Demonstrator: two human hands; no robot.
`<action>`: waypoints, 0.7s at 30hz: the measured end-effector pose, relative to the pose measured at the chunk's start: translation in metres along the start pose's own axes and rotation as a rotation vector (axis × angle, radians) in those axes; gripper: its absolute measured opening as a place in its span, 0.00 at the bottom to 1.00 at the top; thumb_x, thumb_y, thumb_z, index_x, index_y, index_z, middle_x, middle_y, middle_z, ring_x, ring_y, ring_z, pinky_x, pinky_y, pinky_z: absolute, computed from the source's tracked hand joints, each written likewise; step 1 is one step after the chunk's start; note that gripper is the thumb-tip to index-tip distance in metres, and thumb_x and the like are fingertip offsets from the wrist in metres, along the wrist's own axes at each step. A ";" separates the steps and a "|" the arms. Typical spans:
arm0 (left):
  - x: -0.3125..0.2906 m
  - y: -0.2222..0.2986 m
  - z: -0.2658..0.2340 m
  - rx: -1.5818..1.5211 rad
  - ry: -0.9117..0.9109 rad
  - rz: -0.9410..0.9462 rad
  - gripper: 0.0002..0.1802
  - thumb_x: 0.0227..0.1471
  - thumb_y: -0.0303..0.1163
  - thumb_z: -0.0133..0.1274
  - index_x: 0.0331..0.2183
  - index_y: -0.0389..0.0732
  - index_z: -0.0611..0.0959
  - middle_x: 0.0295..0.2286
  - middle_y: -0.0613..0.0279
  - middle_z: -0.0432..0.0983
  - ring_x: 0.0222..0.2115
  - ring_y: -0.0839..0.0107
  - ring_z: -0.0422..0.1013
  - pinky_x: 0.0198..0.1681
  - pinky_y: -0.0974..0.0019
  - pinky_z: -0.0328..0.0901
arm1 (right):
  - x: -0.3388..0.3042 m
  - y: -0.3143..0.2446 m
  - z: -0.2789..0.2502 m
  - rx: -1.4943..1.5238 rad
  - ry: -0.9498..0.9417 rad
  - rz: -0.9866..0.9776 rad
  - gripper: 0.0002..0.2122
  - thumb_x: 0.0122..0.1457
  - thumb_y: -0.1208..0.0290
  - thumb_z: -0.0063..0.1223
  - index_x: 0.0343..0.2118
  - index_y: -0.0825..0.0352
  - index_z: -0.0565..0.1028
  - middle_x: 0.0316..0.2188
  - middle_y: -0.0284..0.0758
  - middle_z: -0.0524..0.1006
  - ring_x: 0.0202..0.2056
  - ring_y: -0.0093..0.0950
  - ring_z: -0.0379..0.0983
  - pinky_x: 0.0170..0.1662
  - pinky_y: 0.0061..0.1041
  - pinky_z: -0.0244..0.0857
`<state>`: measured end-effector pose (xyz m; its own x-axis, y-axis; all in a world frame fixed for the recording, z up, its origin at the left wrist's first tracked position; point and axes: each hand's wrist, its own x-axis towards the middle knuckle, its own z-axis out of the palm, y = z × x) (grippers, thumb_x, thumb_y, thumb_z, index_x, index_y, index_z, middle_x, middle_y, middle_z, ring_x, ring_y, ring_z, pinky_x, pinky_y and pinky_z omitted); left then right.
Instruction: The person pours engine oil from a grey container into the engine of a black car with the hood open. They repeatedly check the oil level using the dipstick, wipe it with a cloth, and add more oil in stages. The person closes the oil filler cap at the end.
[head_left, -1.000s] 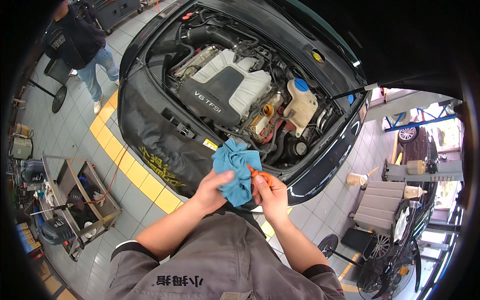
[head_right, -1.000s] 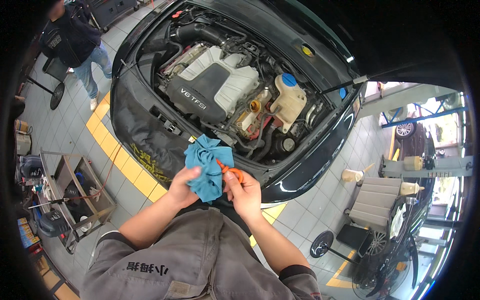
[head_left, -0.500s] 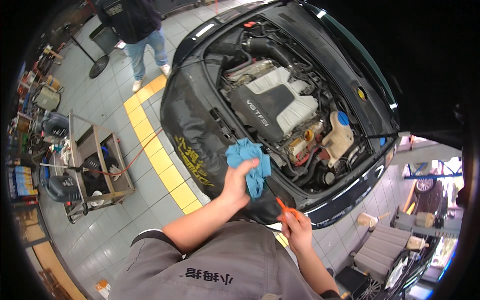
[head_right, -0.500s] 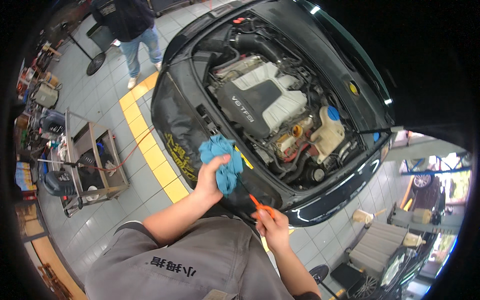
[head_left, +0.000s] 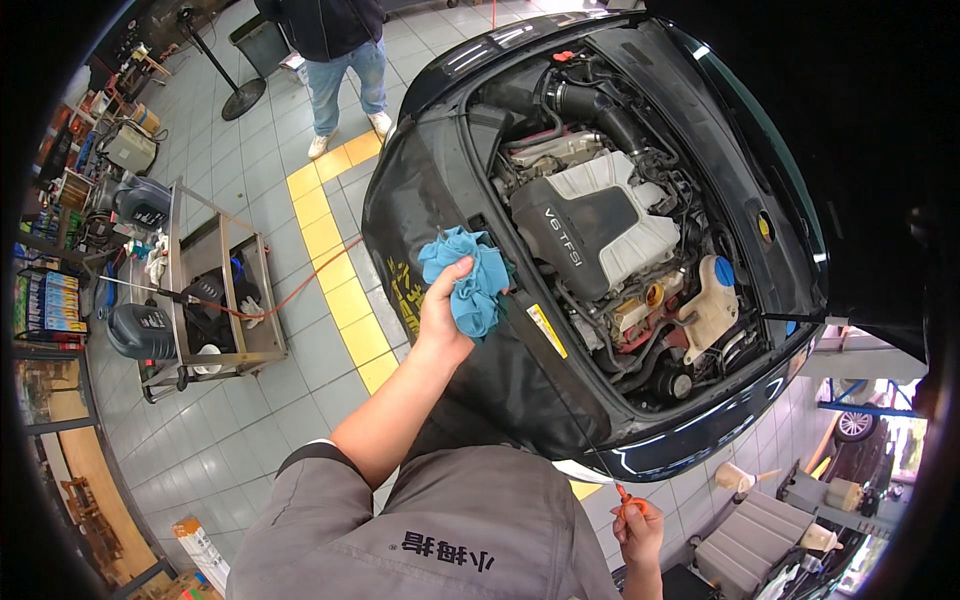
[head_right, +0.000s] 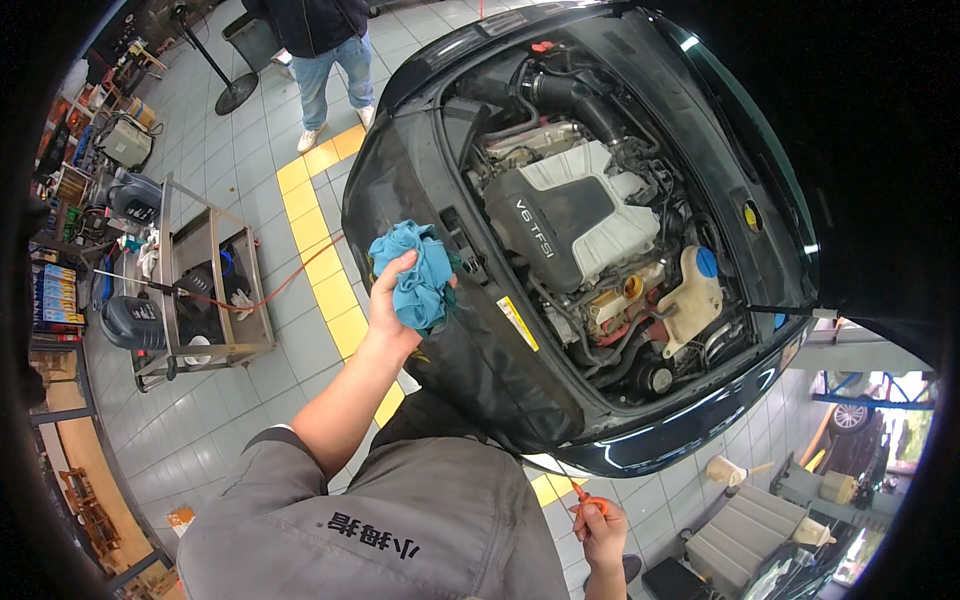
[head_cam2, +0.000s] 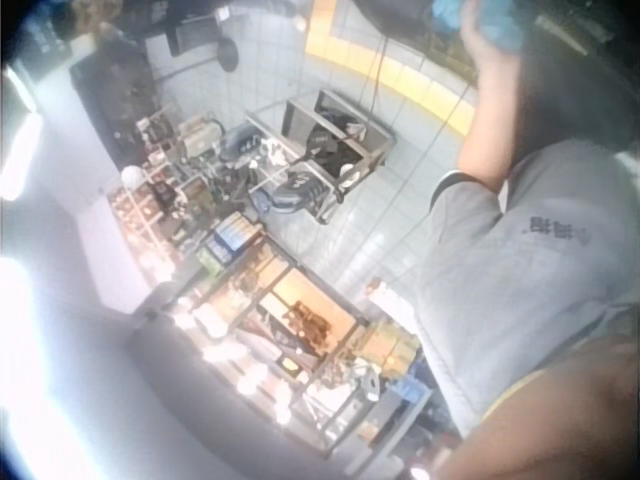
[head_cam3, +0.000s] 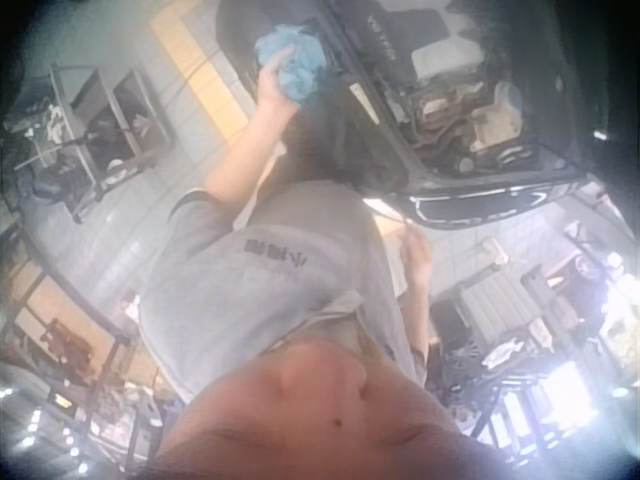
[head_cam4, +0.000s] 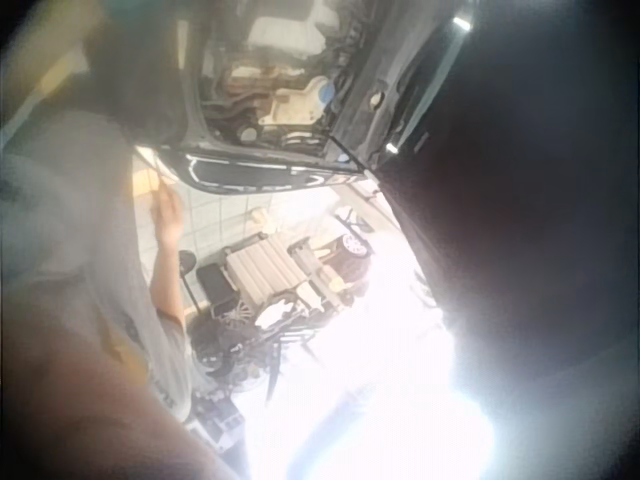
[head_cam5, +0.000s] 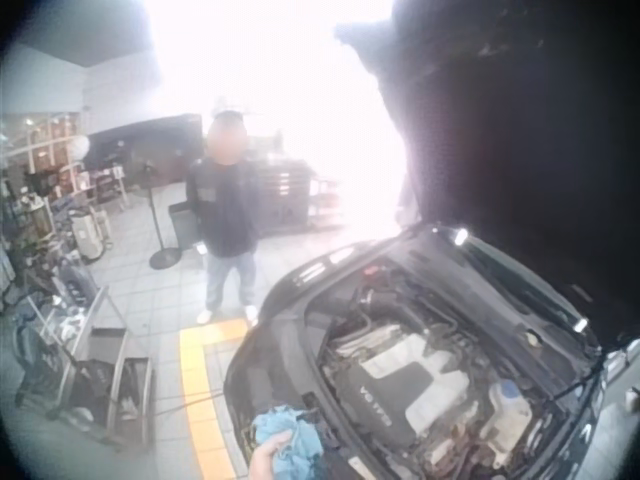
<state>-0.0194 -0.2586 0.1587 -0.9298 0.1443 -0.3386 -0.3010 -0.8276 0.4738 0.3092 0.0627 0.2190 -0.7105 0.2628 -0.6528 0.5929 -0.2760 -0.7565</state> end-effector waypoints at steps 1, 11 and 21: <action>0.001 0.002 -0.002 -0.001 -0.022 0.012 0.21 0.54 0.44 0.58 0.44 0.39 0.78 0.34 0.56 0.79 0.35 0.60 0.77 0.42 0.59 0.70 | -0.003 -0.002 -0.003 -0.016 -0.011 -0.022 0.12 0.66 0.71 0.53 0.33 0.77 0.78 0.18 0.34 0.75 0.14 0.19 0.62 0.19 0.17 0.56; 0.019 -0.002 -0.025 -0.108 0.109 -0.084 0.18 0.52 0.40 0.59 0.42 0.41 0.78 0.35 0.59 0.79 0.36 0.59 0.76 0.43 0.56 0.73 | -0.032 -0.034 -0.001 -0.249 0.016 0.020 0.09 0.65 0.73 0.56 0.34 0.75 0.82 0.20 0.32 0.77 0.17 0.15 0.66 0.21 0.15 0.58; 0.041 -0.001 -0.043 -0.078 0.238 -0.003 0.17 0.52 0.37 0.59 0.43 0.42 0.78 0.34 0.61 0.78 0.35 0.60 0.76 0.42 0.53 0.73 | -0.046 -0.051 0.014 -0.315 0.023 0.055 0.07 0.64 0.73 0.58 0.34 0.72 0.83 0.19 0.30 0.78 0.18 0.13 0.67 0.21 0.15 0.60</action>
<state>-0.0480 -0.2755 0.1094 -0.8498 0.0229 -0.5266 -0.2781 -0.8682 0.4110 0.3063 0.0520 0.2878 -0.6676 0.2777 -0.6908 0.7208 0.0089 -0.6931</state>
